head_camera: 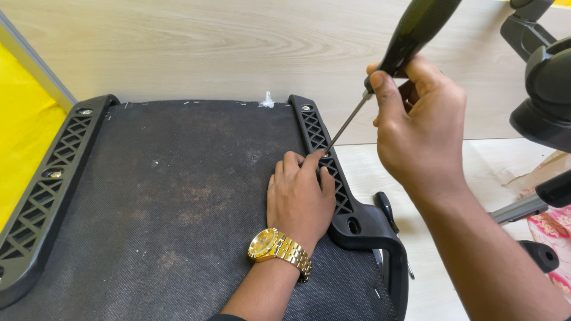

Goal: The person uses a screwdriver to tighten screws into a black plastic frame attached to a dark fabric surface. The hands hold the frame steady while turning the screwdriver clockwise to secure the fasteners.

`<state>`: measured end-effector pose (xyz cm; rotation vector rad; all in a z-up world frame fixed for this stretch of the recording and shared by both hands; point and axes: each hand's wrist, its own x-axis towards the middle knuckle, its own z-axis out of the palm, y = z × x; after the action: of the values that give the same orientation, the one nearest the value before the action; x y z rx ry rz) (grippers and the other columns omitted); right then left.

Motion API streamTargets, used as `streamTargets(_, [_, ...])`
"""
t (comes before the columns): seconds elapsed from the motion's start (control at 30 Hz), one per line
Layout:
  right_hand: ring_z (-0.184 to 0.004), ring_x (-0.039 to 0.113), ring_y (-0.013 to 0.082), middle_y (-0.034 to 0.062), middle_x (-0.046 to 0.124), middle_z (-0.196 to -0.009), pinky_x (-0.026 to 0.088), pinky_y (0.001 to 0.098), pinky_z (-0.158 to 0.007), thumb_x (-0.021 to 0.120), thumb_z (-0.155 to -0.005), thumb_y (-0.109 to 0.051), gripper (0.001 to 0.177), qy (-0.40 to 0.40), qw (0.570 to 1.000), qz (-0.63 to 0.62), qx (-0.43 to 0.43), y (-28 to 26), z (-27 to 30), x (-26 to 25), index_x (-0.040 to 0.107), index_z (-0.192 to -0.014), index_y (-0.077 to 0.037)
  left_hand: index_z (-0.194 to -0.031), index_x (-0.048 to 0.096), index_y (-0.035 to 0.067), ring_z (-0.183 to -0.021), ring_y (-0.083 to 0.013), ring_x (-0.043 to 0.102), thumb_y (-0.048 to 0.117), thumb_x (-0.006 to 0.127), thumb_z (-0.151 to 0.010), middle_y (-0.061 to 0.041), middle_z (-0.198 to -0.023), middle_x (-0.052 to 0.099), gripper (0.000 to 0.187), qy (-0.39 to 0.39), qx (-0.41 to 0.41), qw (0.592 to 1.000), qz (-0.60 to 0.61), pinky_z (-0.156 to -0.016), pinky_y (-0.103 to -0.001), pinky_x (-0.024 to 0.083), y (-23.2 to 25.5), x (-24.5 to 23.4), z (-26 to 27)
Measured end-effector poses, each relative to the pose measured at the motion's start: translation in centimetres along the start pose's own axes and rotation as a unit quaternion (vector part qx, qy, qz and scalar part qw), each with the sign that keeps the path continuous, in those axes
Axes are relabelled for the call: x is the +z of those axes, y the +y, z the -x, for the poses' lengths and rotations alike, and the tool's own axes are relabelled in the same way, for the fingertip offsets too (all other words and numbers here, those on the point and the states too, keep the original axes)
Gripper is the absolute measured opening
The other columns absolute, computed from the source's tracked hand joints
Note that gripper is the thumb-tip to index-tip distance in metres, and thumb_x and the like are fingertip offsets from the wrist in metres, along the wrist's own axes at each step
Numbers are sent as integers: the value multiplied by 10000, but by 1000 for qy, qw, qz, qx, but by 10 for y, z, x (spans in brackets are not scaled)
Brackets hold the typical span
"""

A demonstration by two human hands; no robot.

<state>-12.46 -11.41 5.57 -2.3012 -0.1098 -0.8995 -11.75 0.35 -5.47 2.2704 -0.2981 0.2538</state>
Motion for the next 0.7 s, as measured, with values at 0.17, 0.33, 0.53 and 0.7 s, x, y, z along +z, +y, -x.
streamTargets(0.17, [-677,573,9,28,669,-1051,521,176,-556,466,-1071,-70,298,-7,985,-166,34,5,-1,9,487,-1353,26,-1237,707,112,-994,-259,599,251,607,-937,-110,-1042,620,346,14,8,1000,7,-908,-415,466,-1,-1,1])
streamTargets(0.33, [-653,461,20,24,597,-1042,416,170,-513,421,-1144,-133,304,-10,978,-202,54,5,3,15,493,-1401,12,-1239,704,108,-989,-255,598,248,607,-939,-106,-1030,620,346,12,11,1000,8,-900,-412,468,-3,0,1])
streamTargets(0.53, [-738,513,8,15,609,-925,423,138,-622,543,-1093,-197,237,14,997,-76,17,-6,5,20,618,-1203,-1,-1244,700,101,-972,-248,600,249,608,-940,-100,-1013,616,350,7,10,1000,11,-898,-412,472,-3,1,0])
streamTargets(0.7, [-698,544,48,79,581,-991,462,175,-493,699,-1065,-99,160,64,996,-16,-57,-11,10,19,646,-1147,28,-1238,707,98,-968,-254,605,246,614,-931,-106,-1012,615,353,26,23,999,15,-894,-414,474,-4,0,1])
